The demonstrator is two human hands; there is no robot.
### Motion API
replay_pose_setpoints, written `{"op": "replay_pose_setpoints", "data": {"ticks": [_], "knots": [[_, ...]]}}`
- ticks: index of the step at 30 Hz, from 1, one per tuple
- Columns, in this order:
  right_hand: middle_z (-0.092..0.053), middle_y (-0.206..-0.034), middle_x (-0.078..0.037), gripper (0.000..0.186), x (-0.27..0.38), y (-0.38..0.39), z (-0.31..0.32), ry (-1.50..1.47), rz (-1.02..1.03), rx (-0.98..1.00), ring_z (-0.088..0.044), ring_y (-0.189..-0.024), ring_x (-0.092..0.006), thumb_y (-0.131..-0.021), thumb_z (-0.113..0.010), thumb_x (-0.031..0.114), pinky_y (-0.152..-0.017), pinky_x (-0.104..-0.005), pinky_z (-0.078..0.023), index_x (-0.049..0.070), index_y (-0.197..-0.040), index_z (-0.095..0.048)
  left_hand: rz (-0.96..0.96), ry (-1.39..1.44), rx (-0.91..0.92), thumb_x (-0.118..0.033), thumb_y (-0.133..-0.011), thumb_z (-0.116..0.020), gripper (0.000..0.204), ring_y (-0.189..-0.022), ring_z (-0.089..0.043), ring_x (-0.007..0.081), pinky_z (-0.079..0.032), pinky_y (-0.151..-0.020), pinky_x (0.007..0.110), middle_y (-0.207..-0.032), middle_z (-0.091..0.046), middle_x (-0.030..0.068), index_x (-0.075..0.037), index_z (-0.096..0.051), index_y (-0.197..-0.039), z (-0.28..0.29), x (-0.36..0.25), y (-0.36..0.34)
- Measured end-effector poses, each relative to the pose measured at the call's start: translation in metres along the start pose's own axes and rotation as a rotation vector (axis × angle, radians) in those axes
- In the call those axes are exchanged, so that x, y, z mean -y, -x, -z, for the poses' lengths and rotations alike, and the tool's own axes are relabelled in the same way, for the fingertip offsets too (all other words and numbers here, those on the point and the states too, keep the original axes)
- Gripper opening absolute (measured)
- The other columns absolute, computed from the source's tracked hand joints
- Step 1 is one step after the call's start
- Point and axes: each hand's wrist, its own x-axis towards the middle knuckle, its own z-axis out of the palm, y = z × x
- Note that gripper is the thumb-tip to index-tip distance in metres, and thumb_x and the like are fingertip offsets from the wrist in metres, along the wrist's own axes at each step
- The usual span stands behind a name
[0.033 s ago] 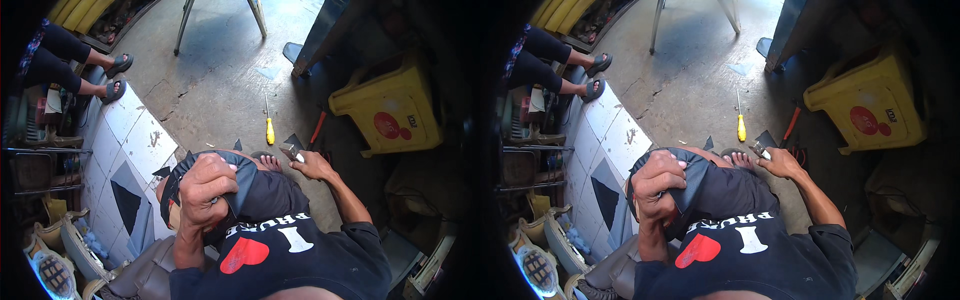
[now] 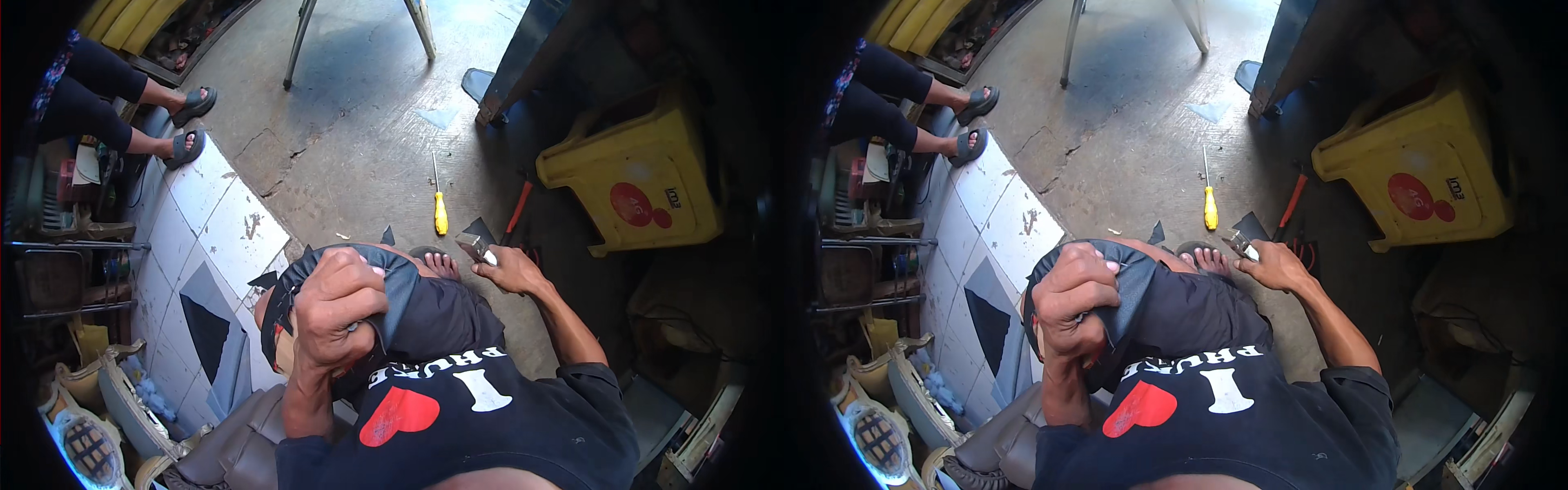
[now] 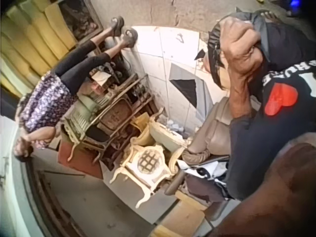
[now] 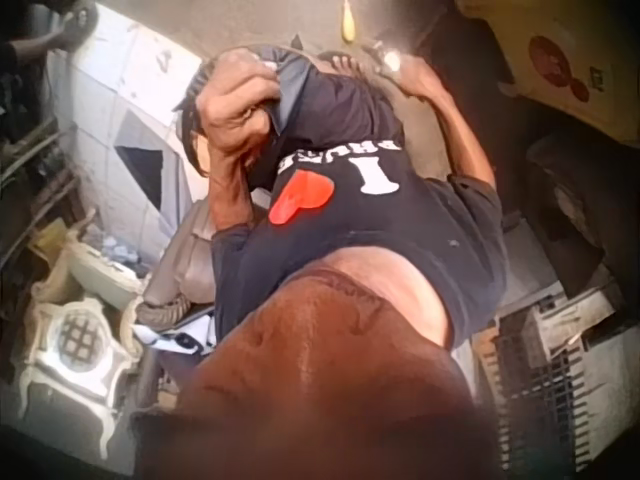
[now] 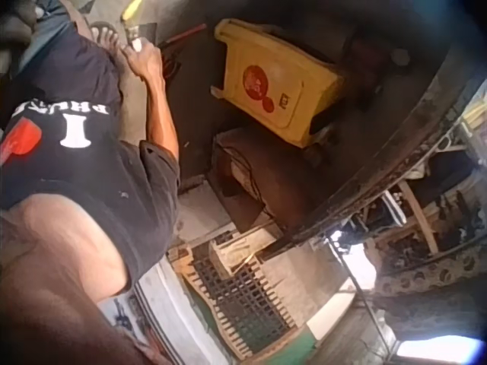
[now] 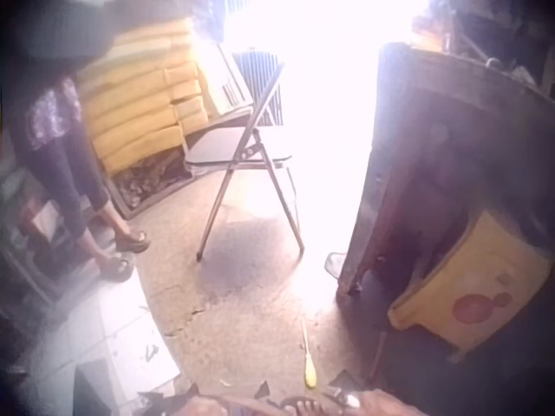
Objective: The person reupholsters a chair seat by removing a metal frame, placing new black fabric over the padded red base, and securing it using a manual stapler.
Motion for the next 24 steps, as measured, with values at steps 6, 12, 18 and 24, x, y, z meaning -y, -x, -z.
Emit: {"op": "replay_pose_setpoints", "data": {"ticks": [6, 12, 18, 24], "knots": [[-0.074, -0.098, -0.028, 0.052, 0.004, 0.003, 0.002, 0.005, 0.025, -0.031, -0.073, -0.097, -0.0447, -0.093, -0.073, 0.046, -0.084, -0.051, -0.054, -0.003, -0.111, -0.07, -0.068, -0.159, 0.151, -0.006, -0.052, -0.068, 0.025, -0.083, -0.059, 0.0268, -0.049, -0.082, 0.041, -0.084, -0.059, 0.0027, -0.006, -0.069, -0.077, 0.003, -0.004, -0.012], [-0.074, -0.097, -0.028, 0.052, 0.006, 0.002, -0.001, 0.007, 0.044, -0.028, -0.073, -0.097, -0.0442, -0.093, -0.073, 0.046, -0.084, -0.051, -0.054, -0.003, -0.111, -0.07, -0.057, -0.14, 0.127, -0.007, -0.052, -0.071, 0.028, -0.097, -0.062, 0.0302, -0.054, -0.096, 0.046, -0.086, -0.06, 0.0069, -0.007, -0.072, -0.079, 0.005, -0.006, -0.003], [-0.073, -0.093, -0.025, 0.048, 0.013, 0.012, 0.011, -0.035, 0.084, -0.047, -0.073, -0.088, -0.0407, -0.093, -0.075, 0.043, -0.079, -0.0484, -0.053, -0.002, -0.107, -0.069, -0.001, -0.478, 0.251, -0.031, -0.085, -0.085, 0.039, -0.129, -0.062, 0.0311, -0.043, -0.119, 0.056, -0.135, -0.067, 0.0127, -0.007, -0.071, -0.113, 0.008, -0.03, 0.034], [-0.069, -0.085, -0.016, 0.032, 0.08, 0.047, 0.061, -0.168, 0.446, 0.009, -0.066, -0.073, -0.0308, -0.093, -0.077, 0.027, -0.07, -0.0427, -0.051, 0.0, -0.107, -0.067, -0.15, -0.489, 0.085, -0.015, -0.084, -0.084, 0.026, -0.123, -0.067, 0.0313, -0.05, -0.115, 0.054, -0.119, -0.073, 0.0138, -0.003, -0.075, -0.105, 0.006, -0.014, 0.06]]}}
